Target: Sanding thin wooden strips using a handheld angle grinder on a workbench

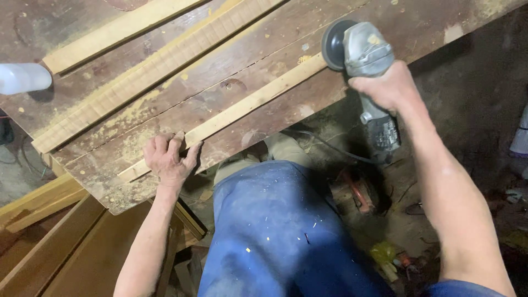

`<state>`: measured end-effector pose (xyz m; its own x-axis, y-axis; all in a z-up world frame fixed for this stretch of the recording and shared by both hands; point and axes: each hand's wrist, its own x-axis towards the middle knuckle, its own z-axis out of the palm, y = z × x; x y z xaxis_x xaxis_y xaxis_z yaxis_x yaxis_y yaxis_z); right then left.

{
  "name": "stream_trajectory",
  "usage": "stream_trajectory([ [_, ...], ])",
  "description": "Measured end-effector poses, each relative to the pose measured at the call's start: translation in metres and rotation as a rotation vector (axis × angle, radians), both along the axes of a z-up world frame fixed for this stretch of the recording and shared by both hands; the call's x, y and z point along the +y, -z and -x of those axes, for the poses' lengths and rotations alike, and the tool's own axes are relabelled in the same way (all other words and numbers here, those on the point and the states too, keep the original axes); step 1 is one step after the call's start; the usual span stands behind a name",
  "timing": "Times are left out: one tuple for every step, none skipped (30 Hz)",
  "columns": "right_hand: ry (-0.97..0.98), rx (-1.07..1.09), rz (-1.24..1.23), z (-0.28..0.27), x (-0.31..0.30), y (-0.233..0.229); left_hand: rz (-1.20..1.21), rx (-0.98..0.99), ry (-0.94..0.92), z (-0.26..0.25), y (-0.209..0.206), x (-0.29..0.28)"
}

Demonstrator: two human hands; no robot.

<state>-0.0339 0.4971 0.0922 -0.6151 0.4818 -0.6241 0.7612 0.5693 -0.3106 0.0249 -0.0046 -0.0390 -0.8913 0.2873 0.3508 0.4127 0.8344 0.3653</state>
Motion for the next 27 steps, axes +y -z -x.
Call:
stream_trajectory([
  [0.021,0.038,0.005,0.001,0.002,-0.002,0.007,0.005,0.001,0.0,0.0,0.0],
  [0.043,0.076,0.009,0.002,0.003,-0.003,0.014,0.011,0.002,0.0,0.0,-0.001],
  [0.04,0.073,0.012,0.009,0.002,-0.013,0.016,0.008,-0.001,0.001,-0.004,0.002],
  [0.057,-0.014,0.033,0.016,0.0,-0.022,0.053,0.021,0.005,0.002,-0.008,0.004],
  [0.072,-0.101,0.055,0.023,-0.002,-0.03,0.09,0.032,0.011,0.003,-0.012,0.006],
  [0.068,-0.105,0.058,0.021,0.001,-0.026,0.094,0.028,0.008,0.003,-0.013,0.007],
  [0.042,-0.1,0.042,0.019,0.003,-0.02,0.099,0.006,0.011,0.003,-0.015,0.006],
  [0.015,-0.096,0.027,0.017,0.005,-0.015,0.105,-0.016,0.015,0.003,-0.017,0.006],
  [0.012,-0.1,0.029,0.017,0.0,-0.016,0.107,-0.02,0.013,0.003,-0.016,0.006],
  [0.019,-0.096,0.039,0.017,-0.005,-0.017,0.104,-0.005,0.01,0.002,-0.016,0.006],
  [0.028,-0.091,0.046,0.017,-0.01,-0.019,0.099,0.012,0.01,0.003,-0.015,0.006],
  [0.027,-0.094,0.046,0.018,-0.023,-0.024,0.099,0.008,0.009,0.003,-0.015,0.006],
  [0.016,-0.139,0.068,0.02,-0.035,-0.03,0.089,0.022,0.004,0.004,-0.015,0.007],
  [0.005,-0.183,0.091,0.021,-0.047,-0.037,0.08,0.035,0.0,0.005,-0.015,0.008],
  [0.004,-0.184,0.087,0.014,-0.053,-0.028,0.076,0.034,-0.002,0.003,-0.012,0.007],
  [-0.025,-0.151,0.06,0.006,-0.06,-0.02,0.047,0.012,0.0,0.002,-0.009,0.005],
  [-0.054,-0.117,0.032,-0.001,-0.066,-0.011,0.016,-0.01,0.001,0.0,-0.006,0.002],
  [-0.056,-0.117,0.028,-0.004,-0.082,-0.014,0.012,-0.01,0.0,0.0,-0.005,0.002],
  [-0.092,-0.107,0.067,-0.005,-0.098,-0.017,-0.002,-0.012,0.001,0.0,-0.005,0.001],
  [-0.128,-0.097,0.106,-0.007,-0.113,-0.02,-0.015,-0.015,0.003,0.0,-0.006,0.001],
  [-0.131,-0.093,0.104,-0.009,-0.127,-0.022,-0.017,-0.011,0.001,-0.002,-0.002,-0.001],
  [-0.162,-0.143,0.125,-0.01,-0.141,-0.025,-0.016,0.0,0.0,-0.004,0.002,-0.003],
  [-0.19,-0.194,0.144,-0.011,-0.154,-0.028,-0.018,0.011,0.002,-0.003,0.006,-0.004],
  [-0.188,-0.191,0.139,-0.01,-0.153,-0.032,-0.022,0.015,0.004,-0.003,0.007,-0.004],
  [-0.202,-0.233,0.123,-0.009,-0.152,-0.036,-0.018,0.022,-0.004,-0.003,0.007,-0.003],
  [-0.216,-0.276,0.106,-0.009,-0.15,-0.039,-0.013,0.029,-0.011,-0.003,0.008,-0.003],
  [-0.216,-0.273,0.104,-0.012,-0.134,-0.034,-0.015,0.031,-0.011,-0.003,0.008,-0.003],
])
